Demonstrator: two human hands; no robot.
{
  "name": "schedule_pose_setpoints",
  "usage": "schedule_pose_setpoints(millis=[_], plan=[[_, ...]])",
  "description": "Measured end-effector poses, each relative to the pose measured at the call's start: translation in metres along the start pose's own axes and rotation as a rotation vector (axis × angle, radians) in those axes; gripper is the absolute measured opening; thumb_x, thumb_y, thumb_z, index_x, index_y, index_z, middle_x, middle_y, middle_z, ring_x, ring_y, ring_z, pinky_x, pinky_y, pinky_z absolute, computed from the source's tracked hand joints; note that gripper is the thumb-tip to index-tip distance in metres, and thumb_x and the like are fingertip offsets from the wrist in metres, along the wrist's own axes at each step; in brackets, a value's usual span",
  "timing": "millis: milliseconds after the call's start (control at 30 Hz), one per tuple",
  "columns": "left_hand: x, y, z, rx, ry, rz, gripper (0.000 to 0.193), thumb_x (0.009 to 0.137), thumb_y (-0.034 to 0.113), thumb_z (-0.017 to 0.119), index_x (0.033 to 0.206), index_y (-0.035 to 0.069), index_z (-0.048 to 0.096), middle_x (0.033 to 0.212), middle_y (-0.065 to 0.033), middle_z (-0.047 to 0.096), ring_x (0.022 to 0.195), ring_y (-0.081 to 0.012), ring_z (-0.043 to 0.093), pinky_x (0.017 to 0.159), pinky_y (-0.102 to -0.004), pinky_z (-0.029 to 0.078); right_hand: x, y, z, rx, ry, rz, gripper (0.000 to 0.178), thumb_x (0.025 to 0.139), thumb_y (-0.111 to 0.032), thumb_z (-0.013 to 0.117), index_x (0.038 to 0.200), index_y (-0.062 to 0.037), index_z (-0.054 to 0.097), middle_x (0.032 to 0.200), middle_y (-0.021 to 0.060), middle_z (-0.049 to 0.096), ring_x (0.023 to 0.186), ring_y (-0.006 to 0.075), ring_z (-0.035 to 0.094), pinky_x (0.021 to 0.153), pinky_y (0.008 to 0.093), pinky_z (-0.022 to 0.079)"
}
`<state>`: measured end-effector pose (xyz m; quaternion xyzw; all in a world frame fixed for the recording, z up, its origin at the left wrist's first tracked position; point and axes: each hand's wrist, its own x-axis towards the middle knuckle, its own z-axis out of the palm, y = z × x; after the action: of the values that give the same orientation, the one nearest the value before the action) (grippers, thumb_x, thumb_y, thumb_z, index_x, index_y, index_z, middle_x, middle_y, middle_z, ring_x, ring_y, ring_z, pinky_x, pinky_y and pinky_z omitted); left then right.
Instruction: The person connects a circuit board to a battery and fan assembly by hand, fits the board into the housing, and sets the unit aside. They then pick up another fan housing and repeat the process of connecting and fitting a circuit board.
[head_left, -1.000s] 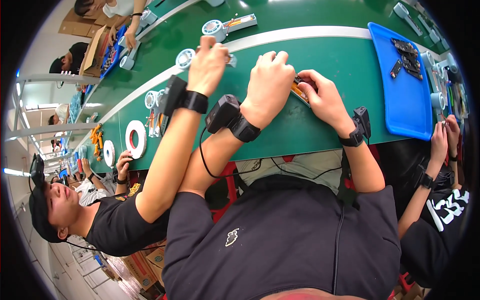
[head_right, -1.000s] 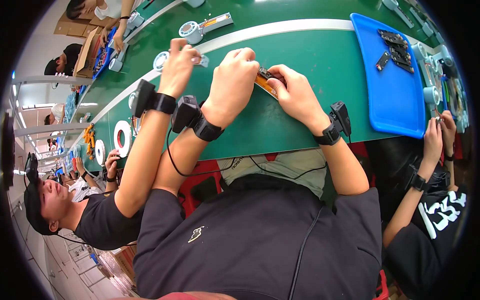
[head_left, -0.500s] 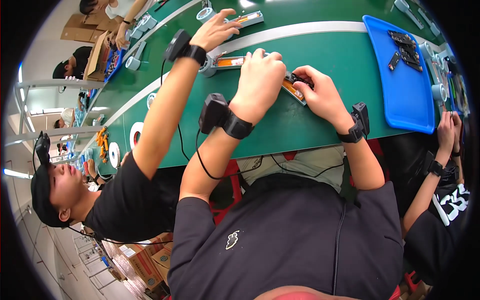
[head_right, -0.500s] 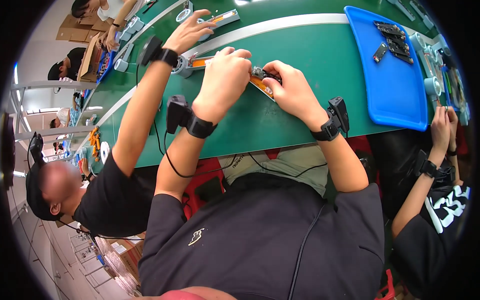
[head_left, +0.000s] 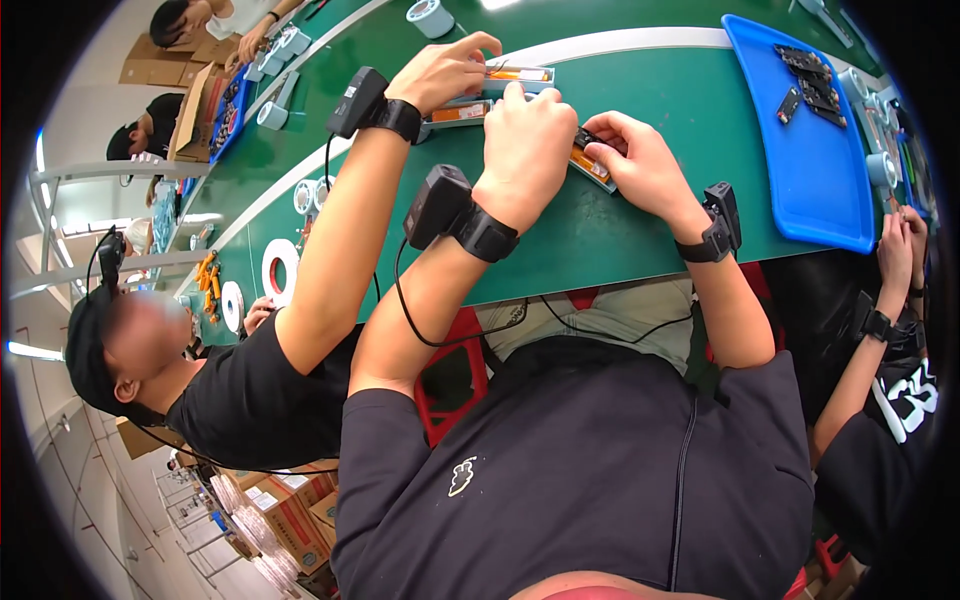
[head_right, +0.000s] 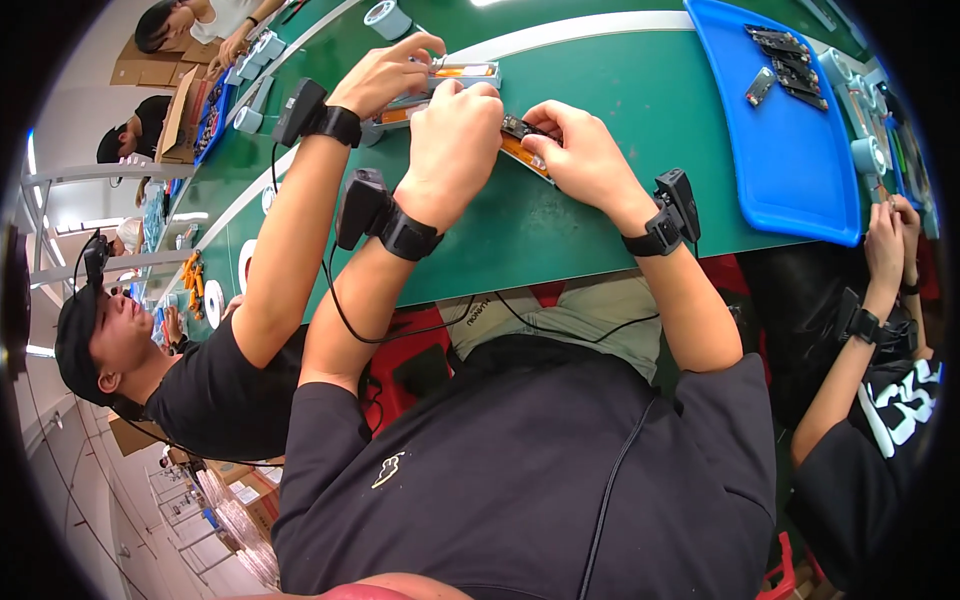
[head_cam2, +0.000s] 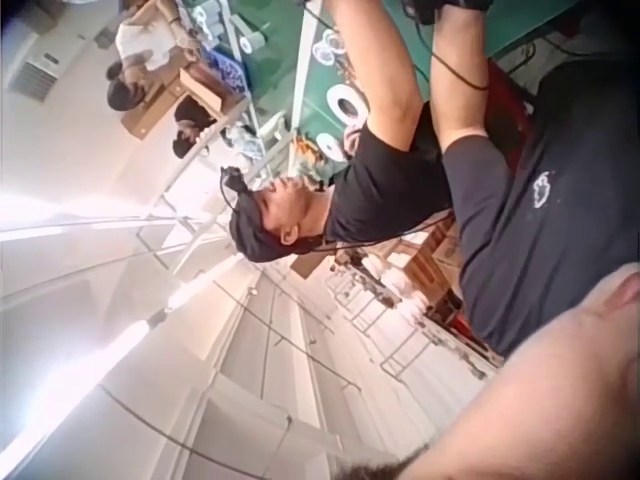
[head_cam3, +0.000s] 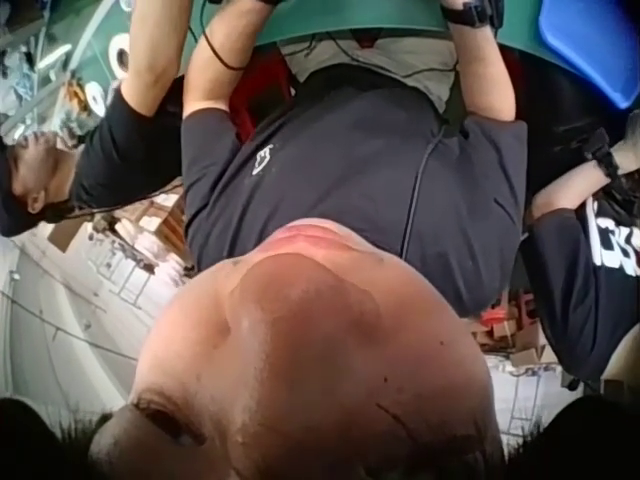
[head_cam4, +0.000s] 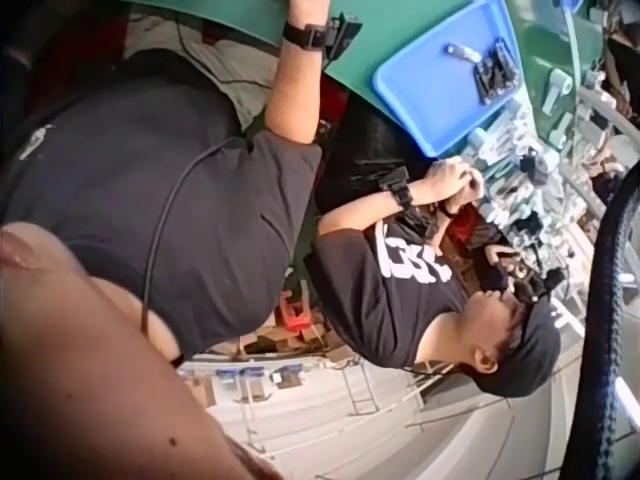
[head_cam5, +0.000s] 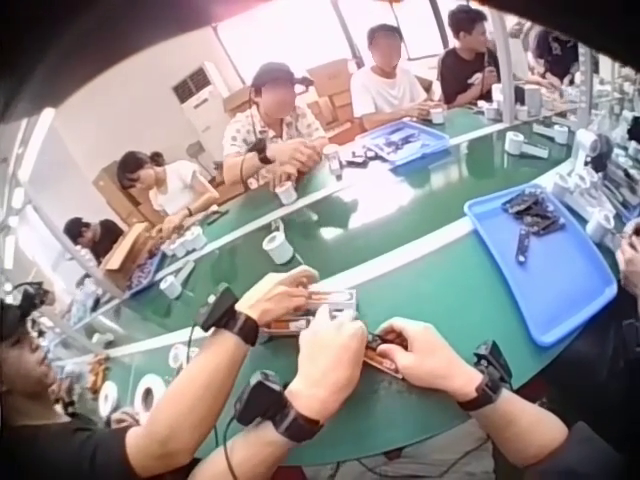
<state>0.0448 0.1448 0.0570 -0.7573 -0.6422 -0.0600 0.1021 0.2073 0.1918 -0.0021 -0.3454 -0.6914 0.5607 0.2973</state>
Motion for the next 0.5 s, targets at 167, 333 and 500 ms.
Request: schedule_pose_setpoints(millis=[167, 333, 500], plan=[[-0.011, -0.022, 0.001, -0.062, -0.012, 0.115, 0.009, 0.079, 0.005, 0.070, 0.085, 0.004, 0.076, 0.105, -0.0079, 0.071, 0.105, -0.0376, 0.064, 0.090, -0.0484, 0.056, 0.001, -0.007, 0.005, -0.091, 0.041, -0.063, 0.019, 0.094, -0.002, 0.063, 0.112, 0.0050, 0.065, 0.094, 0.0112, 0.071, 0.088, 0.0156, 0.068, 0.081, 0.0304, 0.055], [-0.015, -0.021, 0.000, 0.146, 0.180, 0.233, 0.009, 0.081, 0.006, 0.069, 0.085, 0.007, 0.077, 0.120, -0.0065, 0.071, 0.113, -0.0404, 0.062, 0.095, -0.0474, 0.054, -0.006, -0.004, -0.002, -0.350, 0.115, -0.220, 0.021, 0.093, -0.004, 0.065, 0.112, 0.0049, 0.067, 0.095, 0.0172, 0.072, 0.087, 0.0235, 0.070, 0.080, 0.0331, 0.056], [-0.025, -0.042, 0.023, -0.251, 0.227, 0.242, 0.004, 0.082, 0.011, 0.073, 0.085, 0.008, 0.074, 0.128, -0.0032, 0.069, 0.122, -0.0380, 0.061, 0.095, -0.0454, 0.055, -0.006, -0.005, -0.002, -0.429, 0.136, -0.271, 0.022, 0.092, -0.006, 0.067, 0.112, 0.0032, 0.070, 0.097, 0.0208, 0.072, 0.085, 0.0321, 0.070, 0.078, 0.0359, 0.056]])
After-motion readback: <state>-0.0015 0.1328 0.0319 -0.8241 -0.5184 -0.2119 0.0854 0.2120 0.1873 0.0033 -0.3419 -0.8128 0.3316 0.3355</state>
